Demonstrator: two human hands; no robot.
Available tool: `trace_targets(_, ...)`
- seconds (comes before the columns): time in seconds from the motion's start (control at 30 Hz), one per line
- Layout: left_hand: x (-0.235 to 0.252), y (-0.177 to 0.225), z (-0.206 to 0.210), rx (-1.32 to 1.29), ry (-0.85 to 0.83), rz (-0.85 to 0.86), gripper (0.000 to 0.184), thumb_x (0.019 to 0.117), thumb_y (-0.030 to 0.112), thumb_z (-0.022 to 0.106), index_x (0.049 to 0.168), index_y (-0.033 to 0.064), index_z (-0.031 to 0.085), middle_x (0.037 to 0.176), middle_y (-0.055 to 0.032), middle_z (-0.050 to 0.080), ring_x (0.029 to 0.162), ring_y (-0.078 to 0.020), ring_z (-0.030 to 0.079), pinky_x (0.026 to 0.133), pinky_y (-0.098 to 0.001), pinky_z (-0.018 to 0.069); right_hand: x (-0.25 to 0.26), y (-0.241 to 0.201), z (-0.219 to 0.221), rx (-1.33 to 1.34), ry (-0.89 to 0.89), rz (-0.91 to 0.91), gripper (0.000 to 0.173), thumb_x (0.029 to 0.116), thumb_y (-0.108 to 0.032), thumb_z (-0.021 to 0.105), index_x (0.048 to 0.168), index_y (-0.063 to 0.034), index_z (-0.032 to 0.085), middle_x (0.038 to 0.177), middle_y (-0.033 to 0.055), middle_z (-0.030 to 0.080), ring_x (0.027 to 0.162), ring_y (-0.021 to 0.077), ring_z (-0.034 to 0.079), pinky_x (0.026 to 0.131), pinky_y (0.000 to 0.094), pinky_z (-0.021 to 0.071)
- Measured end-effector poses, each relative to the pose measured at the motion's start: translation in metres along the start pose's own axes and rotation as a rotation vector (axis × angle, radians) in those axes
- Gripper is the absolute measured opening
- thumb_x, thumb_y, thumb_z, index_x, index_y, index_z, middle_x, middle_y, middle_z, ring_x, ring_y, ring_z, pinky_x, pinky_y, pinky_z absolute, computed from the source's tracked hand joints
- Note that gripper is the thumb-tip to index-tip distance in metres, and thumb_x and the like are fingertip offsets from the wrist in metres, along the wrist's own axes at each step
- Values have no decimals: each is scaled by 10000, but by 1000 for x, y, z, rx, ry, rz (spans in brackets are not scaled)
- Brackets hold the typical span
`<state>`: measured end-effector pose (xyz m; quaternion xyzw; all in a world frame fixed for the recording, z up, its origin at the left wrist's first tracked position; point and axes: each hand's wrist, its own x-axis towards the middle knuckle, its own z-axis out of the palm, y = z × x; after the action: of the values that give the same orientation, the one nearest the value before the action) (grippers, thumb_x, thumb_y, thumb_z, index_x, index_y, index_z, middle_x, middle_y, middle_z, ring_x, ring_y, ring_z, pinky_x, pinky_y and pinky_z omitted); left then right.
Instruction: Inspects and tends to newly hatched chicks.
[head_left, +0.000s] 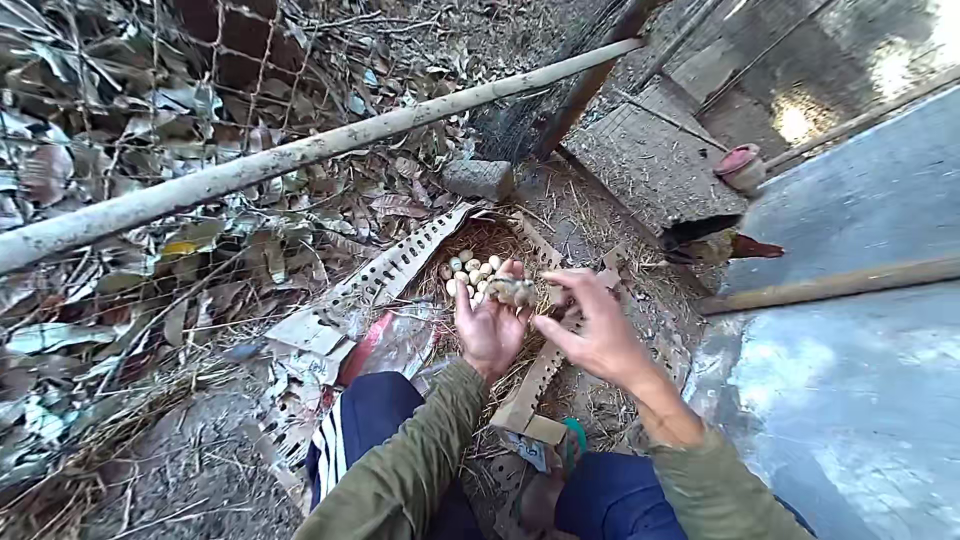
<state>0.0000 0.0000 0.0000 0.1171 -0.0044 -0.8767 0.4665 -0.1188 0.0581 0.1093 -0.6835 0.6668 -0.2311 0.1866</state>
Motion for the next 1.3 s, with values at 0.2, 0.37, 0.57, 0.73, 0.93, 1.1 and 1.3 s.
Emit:
trace_targets(0.2, -25, -26, 6, 49, -57, -137, 938, 956, 717, -87, 1536, 124, 349, 1345, -127, 601, 1211, -223, 598, 1008, -422, 506, -4, 28, 12, -100, -194, 29, 467, 922, -224, 708, 1363, -80, 651, 1400, 152, 607, 1307, 308, 560, 1103, 481, 456)
trace_targets(0.37, -42, -48, 2, 116, -112, -260, 920, 937, 730, -94, 1526, 171, 339, 1343, -80, 607, 1189, -195, 607, 968, -401, 521, -26, 37, -1, -166, -211, 28, 412, 911, -168, 687, 1303, -43, 683, 1248, 171, 689, 1174, 335, 643, 1026, 477, 510)
trace_targets(0.57, -47, -63, -8, 161, -42, -311, 895, 963, 691, -100, 1550, 185, 348, 1334, -111, 622, 1156, -233, 632, 931, -434, 538, -59, 48, 5, -3, -29, 100, 368, 849, -147, 730, 1204, -52, 724, 1158, 156, 703, 1058, 251, 683, 928, 421, 564)
trace_targets(0.73, -51, -69, 0, 134, 47, -374, 915, 987, 659, -101, 1456, 124, 473, 1212, -107, 677, 1066, -212, 671, 881, -382, 565, -75, 53, 21, -70, 147, 19, 378, 800, -100, 768, 1171, -48, 724, 1134, 169, 696, 1026, 276, 698, 856, 427, 600)
trace_targets(0.93, -41, -79, 3, 93, 54, -327, 930, 996, 654, -72, 1336, 87, 582, 1170, -116, 710, 1058, -234, 689, 881, -401, 574, -86, 64, 31, -192, 150, -40, 338, 838, -200, 753, 1142, -55, 734, 1126, 174, 701, 1061, 339, 682, 888, 475, 581)
trace_targets(1.1, -34, -79, 0, 148, 59, -317, 936, 999, 634, -92, 1327, 75, 583, 1222, -125, 702, 1092, -231, 684, 874, -380, 573, -93, 60, 25, -290, 135, -103, 452, 922, -405, 591, 1285, -162, 708, 1389, 127, 635, 1189, 337, 626, 915, 525, 522)
trace_targets(1.3, -27, -74, 1, 110, 71, -275, 972, 984, 673, -82, 1301, 53, 596, 1205, -136, 709, 1098, -262, 692, 888, -420, 583, -99, 58, 30, -256, 51, -10, 529, 975, -493, 539, 1397, -193, 648, 1582, 112, 472, 1412, 375, 472, 1025, 657, 413)
